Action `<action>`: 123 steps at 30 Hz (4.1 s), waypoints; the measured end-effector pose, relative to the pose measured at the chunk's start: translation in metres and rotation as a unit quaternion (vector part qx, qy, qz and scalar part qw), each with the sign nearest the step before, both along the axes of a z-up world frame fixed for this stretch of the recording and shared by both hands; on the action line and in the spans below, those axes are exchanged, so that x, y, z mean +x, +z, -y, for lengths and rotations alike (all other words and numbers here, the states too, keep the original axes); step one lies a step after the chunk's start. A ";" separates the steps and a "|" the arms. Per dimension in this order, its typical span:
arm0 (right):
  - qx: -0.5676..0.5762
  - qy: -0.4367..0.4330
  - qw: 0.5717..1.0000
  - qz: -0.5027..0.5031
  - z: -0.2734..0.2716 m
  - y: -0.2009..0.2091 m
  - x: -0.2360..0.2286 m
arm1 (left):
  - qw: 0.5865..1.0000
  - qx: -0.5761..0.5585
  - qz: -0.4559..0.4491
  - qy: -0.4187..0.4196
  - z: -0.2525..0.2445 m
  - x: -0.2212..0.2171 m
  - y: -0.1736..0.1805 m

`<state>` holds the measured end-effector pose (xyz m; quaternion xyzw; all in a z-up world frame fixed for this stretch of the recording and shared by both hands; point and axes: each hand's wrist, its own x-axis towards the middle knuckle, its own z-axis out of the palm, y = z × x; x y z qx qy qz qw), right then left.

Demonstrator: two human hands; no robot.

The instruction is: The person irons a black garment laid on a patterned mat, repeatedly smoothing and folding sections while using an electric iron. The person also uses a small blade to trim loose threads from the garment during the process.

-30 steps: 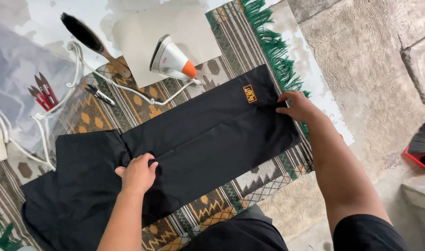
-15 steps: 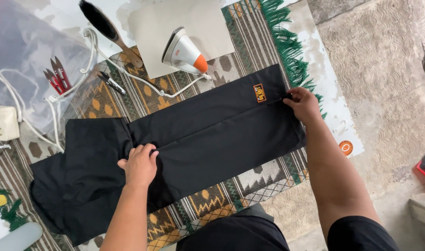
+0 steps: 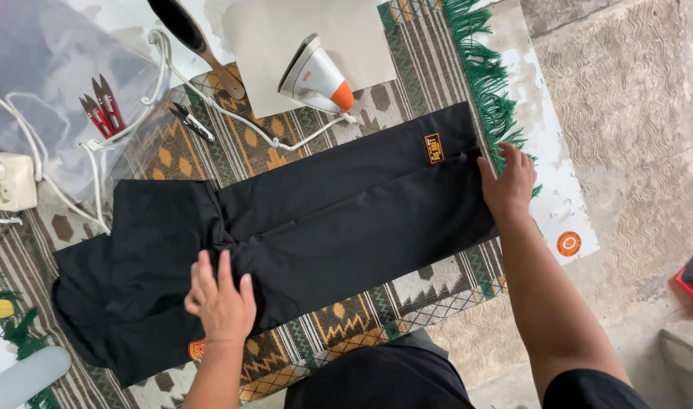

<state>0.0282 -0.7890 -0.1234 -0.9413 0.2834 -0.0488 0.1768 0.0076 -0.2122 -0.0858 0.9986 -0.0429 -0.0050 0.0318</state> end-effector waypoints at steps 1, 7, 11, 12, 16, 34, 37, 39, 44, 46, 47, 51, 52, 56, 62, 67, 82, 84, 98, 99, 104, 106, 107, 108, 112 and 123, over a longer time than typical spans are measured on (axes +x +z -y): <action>-0.003 0.001 1.000 -0.002 -0.013 0.002 -0.019 | 1.000 -0.003 -0.002 0.001 -0.010 -0.009 -0.001; -0.053 0.169 0.974 -0.138 -0.070 -0.001 -0.111 | 0.928 -0.041 -0.331 0.169 -0.043 -0.013 0.000; -0.035 0.160 0.960 -0.229 -0.064 -0.021 -0.124 | 0.888 0.026 -0.407 0.212 -0.017 0.010 0.019; -0.028 0.152 0.956 -0.249 -0.062 -0.023 -0.127 | 0.879 0.041 -0.418 0.225 -0.009 0.013 0.023; -0.025 0.148 0.962 -0.227 -0.064 -0.019 -0.129 | 0.858 0.043 -0.441 0.258 -0.012 0.008 0.014; -0.040 0.312 0.947 0.057 -0.322 -0.025 -0.070 | 0.950 -0.100 -0.045 0.293 -0.205 -0.105 0.005; 0.074 0.375 0.919 0.101 -0.393 -0.011 -0.058 | 0.928 -0.205 -0.044 0.307 -0.237 -0.112 -0.005; 0.118 0.444 0.885 0.079 -0.434 -0.005 -0.059 | 0.943 -0.155 -0.041 0.293 -0.262 -0.110 -0.025; 0.091 0.460 0.877 -0.105 -0.480 -0.010 -0.073 | 0.937 -0.186 -0.088 0.282 -0.284 -0.099 -0.010; 0.033 0.443 0.883 -0.150 -0.487 -0.012 -0.077 | 0.939 -0.192 -0.093 0.271 -0.289 -0.101 0.011; 0.056 0.426 0.893 -0.137 -0.490 -0.008 -0.079 | 0.927 -0.196 -0.153 0.280 -0.292 -0.100 0.025; 0.059 0.412 0.893 -0.173 -0.495 0.012 -0.086 | 0.883 -0.209 -0.289 0.305 -0.307 -0.088 0.038; 0.058 0.413 0.892 -0.173 -0.494 0.005 -0.086 | 0.882 -0.211 -0.289 0.305 -0.309 -0.086 0.031; -0.025 0.366 0.903 -0.223 -0.496 -0.011 -0.082 | 0.888 -0.183 -0.318 0.278 -0.321 -0.079 0.007; 0.042 0.226 0.933 -0.276 -0.498 -0.002 -0.041 | 0.904 -0.188 -0.274 0.269 -0.311 -0.065 0.041; 0.193 0.072 0.970 -0.130 -0.490 0.002 0.059 | 0.958 -0.225 -0.045 0.172 -0.272 -0.011 0.047; 0.514 -0.037 0.850 -0.112 -0.527 0.053 0.143 | 0.828 -0.380 -0.249 0.329 -0.220 0.153 0.024; 0.550 0.001 0.829 -0.101 -0.527 0.075 0.141 | 0.782 -0.455 -0.267 0.331 -0.222 0.152 0.074; 0.540 0.055 0.836 -0.085 -0.513 0.097 0.112 | 0.738 -0.544 -0.263 0.300 -0.219 0.133 0.058; 0.556 0.044 0.827 -0.069 -0.509 0.092 0.110 | 0.693 -0.608 -0.248 0.297 -0.220 0.127 0.084; 0.633 0.073 0.770 -0.024 -0.492 0.107 0.076 | 0.757 -0.596 -0.200 0.179 -0.227 0.036 0.077; 0.669 0.083 0.738 -0.004 -0.475 0.094 0.061 | 0.794 -0.558 -0.193 0.140 -0.224 -0.004 0.071; 0.667 0.064 0.742 -0.015 -0.461 0.077 0.054 | 0.811 -0.553 -0.171 0.082 -0.221 -0.021 0.069; 0.664 0.044 0.746 -0.025 -0.447 0.060 0.047 | 0.825 -0.545 -0.148 0.024 -0.218 -0.038 0.068; 0.692 -0.056 0.718 -0.042 -0.422 0.007 0.024 | 0.806 -0.567 -0.134 0.103 -0.192 -0.088 0.035; 0.545 -0.026 0.829 -0.123 -0.445 0.027 0.027 | 0.556 -0.587 -0.200 0.554 -0.215 -0.017 0.030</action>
